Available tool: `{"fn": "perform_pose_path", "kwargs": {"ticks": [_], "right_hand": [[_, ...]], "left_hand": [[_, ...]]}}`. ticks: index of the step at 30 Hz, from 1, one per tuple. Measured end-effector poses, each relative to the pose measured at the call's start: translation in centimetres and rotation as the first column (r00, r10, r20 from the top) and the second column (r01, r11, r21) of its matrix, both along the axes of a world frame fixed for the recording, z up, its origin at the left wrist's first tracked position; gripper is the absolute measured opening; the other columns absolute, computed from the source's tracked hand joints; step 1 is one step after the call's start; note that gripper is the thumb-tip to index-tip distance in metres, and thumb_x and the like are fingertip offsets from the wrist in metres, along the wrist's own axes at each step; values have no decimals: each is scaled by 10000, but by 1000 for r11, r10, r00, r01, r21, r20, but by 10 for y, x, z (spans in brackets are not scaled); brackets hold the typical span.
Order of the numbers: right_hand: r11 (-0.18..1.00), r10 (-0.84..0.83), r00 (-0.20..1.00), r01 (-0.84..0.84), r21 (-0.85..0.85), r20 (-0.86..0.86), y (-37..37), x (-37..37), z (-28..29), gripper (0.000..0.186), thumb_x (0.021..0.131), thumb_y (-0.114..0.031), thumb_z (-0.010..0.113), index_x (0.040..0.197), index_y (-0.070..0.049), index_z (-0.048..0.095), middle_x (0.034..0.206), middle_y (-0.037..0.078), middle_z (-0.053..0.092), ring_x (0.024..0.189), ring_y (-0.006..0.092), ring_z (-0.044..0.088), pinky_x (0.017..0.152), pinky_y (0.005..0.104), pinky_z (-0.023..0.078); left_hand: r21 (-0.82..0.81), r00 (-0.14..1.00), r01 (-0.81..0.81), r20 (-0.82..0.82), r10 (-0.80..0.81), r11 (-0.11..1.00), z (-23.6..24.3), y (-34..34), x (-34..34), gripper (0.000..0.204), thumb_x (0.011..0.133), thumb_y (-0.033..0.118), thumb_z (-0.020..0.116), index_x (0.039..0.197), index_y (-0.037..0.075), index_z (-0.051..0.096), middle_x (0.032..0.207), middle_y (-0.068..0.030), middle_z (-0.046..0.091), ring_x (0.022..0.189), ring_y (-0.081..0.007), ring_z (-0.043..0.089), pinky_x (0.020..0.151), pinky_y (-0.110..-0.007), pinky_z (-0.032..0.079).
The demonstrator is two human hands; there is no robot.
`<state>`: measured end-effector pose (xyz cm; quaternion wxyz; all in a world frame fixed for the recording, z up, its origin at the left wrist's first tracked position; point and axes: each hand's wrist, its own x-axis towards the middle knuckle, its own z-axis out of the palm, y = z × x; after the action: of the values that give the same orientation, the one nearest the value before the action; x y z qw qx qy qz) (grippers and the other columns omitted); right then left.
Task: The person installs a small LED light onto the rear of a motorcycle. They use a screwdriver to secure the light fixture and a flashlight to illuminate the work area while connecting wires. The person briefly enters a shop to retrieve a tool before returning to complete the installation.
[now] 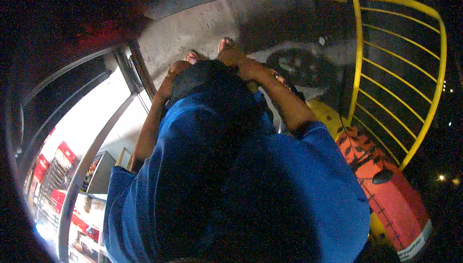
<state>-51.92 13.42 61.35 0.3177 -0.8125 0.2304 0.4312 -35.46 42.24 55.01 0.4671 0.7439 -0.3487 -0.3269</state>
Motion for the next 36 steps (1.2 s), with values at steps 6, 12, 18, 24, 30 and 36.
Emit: {"fn": "perform_pose_path", "kwargs": {"ticks": [6, 12, 18, 24, 30, 36], "right_hand": [[937, -298, 839, 165, 309, 455, -2, 22, 11, 348, 916, -204, 527, 1222, -50, 591, 1225, 210, 603, 1126, 329, 586, 962, 402, 448], [859, -496, 794, 389, 333, 352, -3, -14, 45, 381, 951, -208, 528, 1296, -48, 553, 1251, 183, 604, 1207, 294, 541, 1034, 374, 391], [666, -597, 801, 464, 584, 45, -38, -51, 61, 443, 946, -226, 568, 1346, -43, 515, 1235, 122, 614, 1147, 221, 556, 977, 339, 432], [529, -698, 712, 580, 620, -70, -56, -47, 58, 364, 922, -211, 618, 1251, -65, 571, 1034, 40, 648, 892, 128, 609, 767, 297, 514], [117, -959, 246, 793, 597, -139, -44, -54, 42, 393, 910, -204, 637, 1253, -37, 543, 1078, 51, 635, 907, 160, 627, 729, 304, 538], [170, -946, 312, 704, 690, -85, -55, -56, 51, 357, 908, -159, 615, 1227, -11, 555, 1098, 80, 628, 926, 186, 634, 741, 337, 579]], "left_hand": [[-31, 998, -66, -17, 66, 997, -31, -3, -4, 178, 870, 155, 550, 943, 66, 685, 949, -128, 635, 922, -259, 617, 848, -352, 475], [61, 975, -134, -169, 142, 989, -5, -10, -5, 172, 868, 113, 520, 895, 34, 670, 942, -122, 634, 892, -222, 611, 832, -337, 475], [68, 980, -118, -154, 127, 991, -9, -9, -1, 170, 867, 113, 521, 891, 32, 669, 943, -122, 634, 891, -221, 611, 834, -337, 474], [75, 981, -110, -155, 120, 991, -8, -16, -1, 168, 866, 112, 522, 888, 30, 667, 943, -122, 634, 890, -220, 610, 835, -337, 474], [81, 985, -79, -146, 90, 994, -9, -32, -4, 166, 865, 112, 524, 884, 28, 665, 944, -122, 634, 888, -219, 609, 836, -337, 473], [79, 987, -62, -143, 73, 995, -12, -36, -8, 164, 864, 111, 525, 881, 26, 664, 944, -123, 634, 887, -219, 608, 837, -337, 473]]}}
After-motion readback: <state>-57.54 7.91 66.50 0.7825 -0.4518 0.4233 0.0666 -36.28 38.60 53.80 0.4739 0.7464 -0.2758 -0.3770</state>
